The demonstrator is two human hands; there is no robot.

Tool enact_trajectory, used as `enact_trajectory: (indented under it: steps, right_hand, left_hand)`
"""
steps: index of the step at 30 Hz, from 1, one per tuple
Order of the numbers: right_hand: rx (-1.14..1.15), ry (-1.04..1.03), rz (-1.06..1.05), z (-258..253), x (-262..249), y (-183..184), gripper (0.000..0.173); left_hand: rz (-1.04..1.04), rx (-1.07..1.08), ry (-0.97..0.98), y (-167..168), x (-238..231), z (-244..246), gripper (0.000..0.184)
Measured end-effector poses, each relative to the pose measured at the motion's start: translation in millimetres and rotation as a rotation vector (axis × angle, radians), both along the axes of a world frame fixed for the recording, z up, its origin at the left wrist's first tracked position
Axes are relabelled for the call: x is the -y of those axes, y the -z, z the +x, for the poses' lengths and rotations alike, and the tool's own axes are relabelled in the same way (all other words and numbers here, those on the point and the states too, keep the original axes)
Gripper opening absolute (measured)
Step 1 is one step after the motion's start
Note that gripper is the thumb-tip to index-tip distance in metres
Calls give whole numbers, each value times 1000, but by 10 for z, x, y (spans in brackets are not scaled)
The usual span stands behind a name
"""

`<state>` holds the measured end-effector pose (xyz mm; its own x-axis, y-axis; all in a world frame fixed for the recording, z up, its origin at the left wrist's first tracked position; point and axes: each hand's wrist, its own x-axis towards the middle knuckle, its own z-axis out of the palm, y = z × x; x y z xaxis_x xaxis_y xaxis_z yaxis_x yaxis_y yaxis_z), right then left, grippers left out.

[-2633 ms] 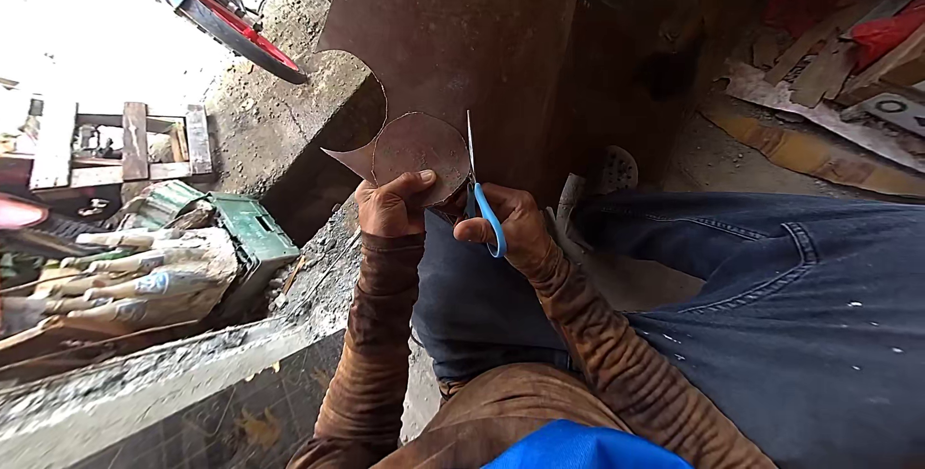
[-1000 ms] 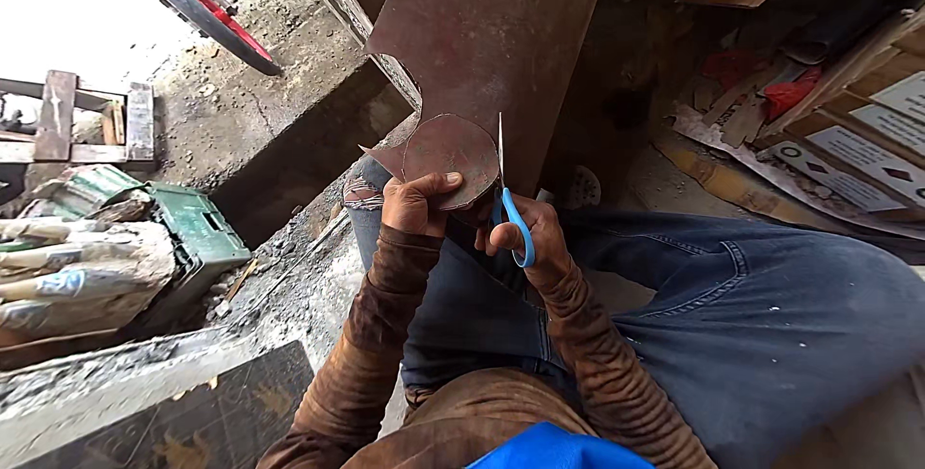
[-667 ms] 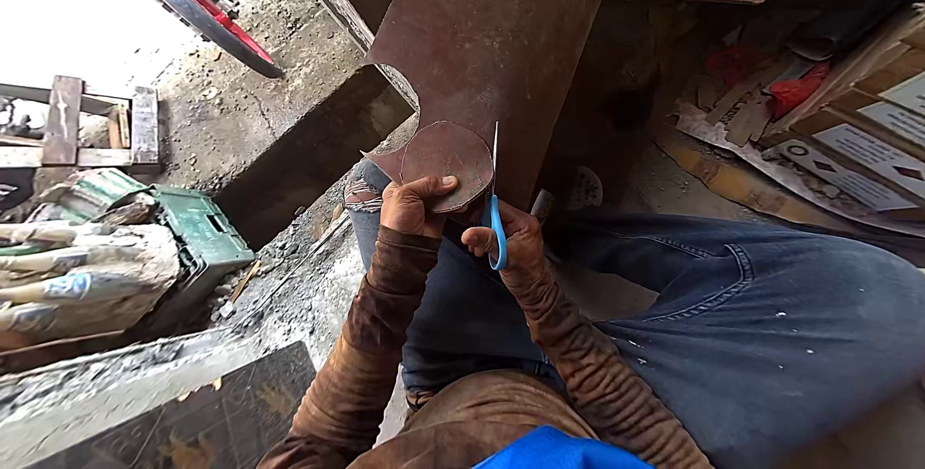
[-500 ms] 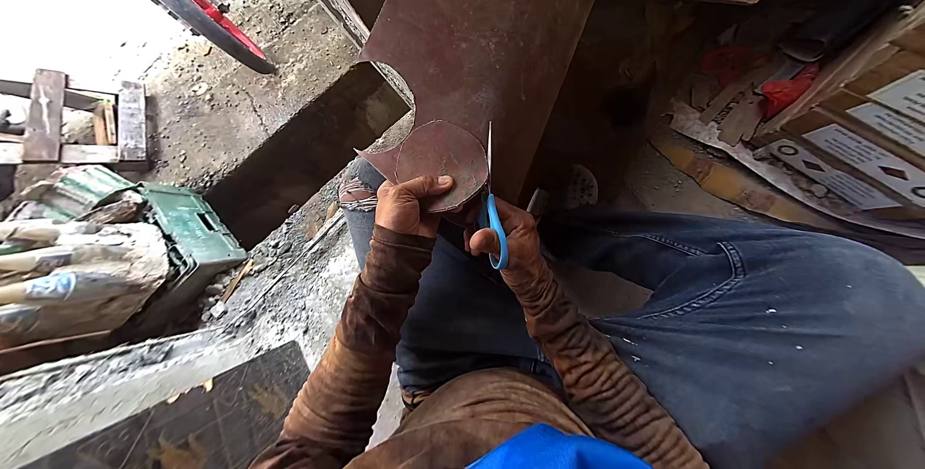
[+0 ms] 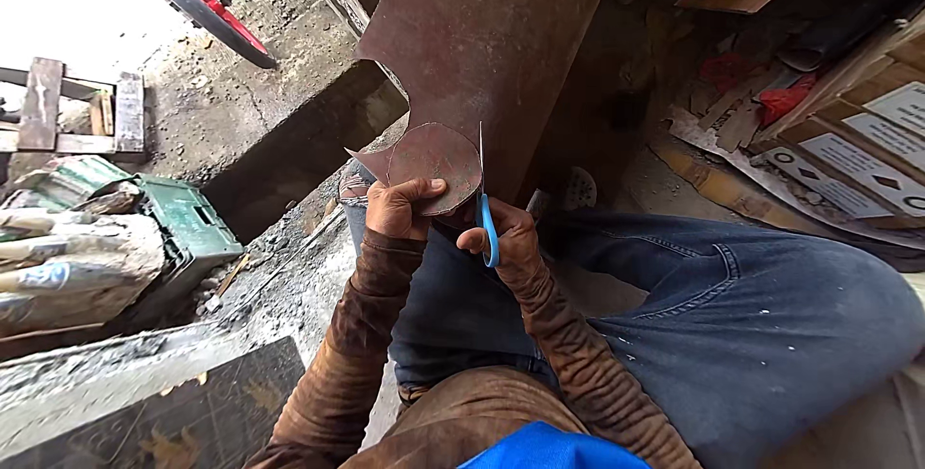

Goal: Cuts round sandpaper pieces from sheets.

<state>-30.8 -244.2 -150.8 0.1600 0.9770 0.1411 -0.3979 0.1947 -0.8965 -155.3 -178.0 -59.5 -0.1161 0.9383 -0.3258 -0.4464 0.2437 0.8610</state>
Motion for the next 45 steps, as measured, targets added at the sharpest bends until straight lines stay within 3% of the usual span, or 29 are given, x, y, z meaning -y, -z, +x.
enact_trajectory:
  steps: [7, 17, 23, 27, 32, 37, 45]
  right_hand:
    - [-23, -95, 66, 20, -58, -67, 53]
    - [67, 25, 120, 50, -90, -34, 41]
    - [-58, -119, 194, 153, -172, -72, 51]
    - [-5, -202, 210, 273, -204, -300, 61]
    - [-25, -161, 224, 320, -298, -504, 56]
    - [-165, -297, 244, 394, -434, -587, 55]
    - [-96, -175, 156, 304, -412, -486, 46]
  left_hand:
    - [112, 35, -35, -14, 116, -39, 40]
    - [154, 42, 23, -113, 27, -43, 39]
    - [205, 67, 43, -165, 35, -23, 39]
    - [285, 71, 79, -303, 14, -35, 39]
    - [339, 117, 120, -393, -98, 34, 41]
    - [335, 143, 149, -419, -183, 60, 39]
    - [260, 94, 165, -385, -267, -19, 33]
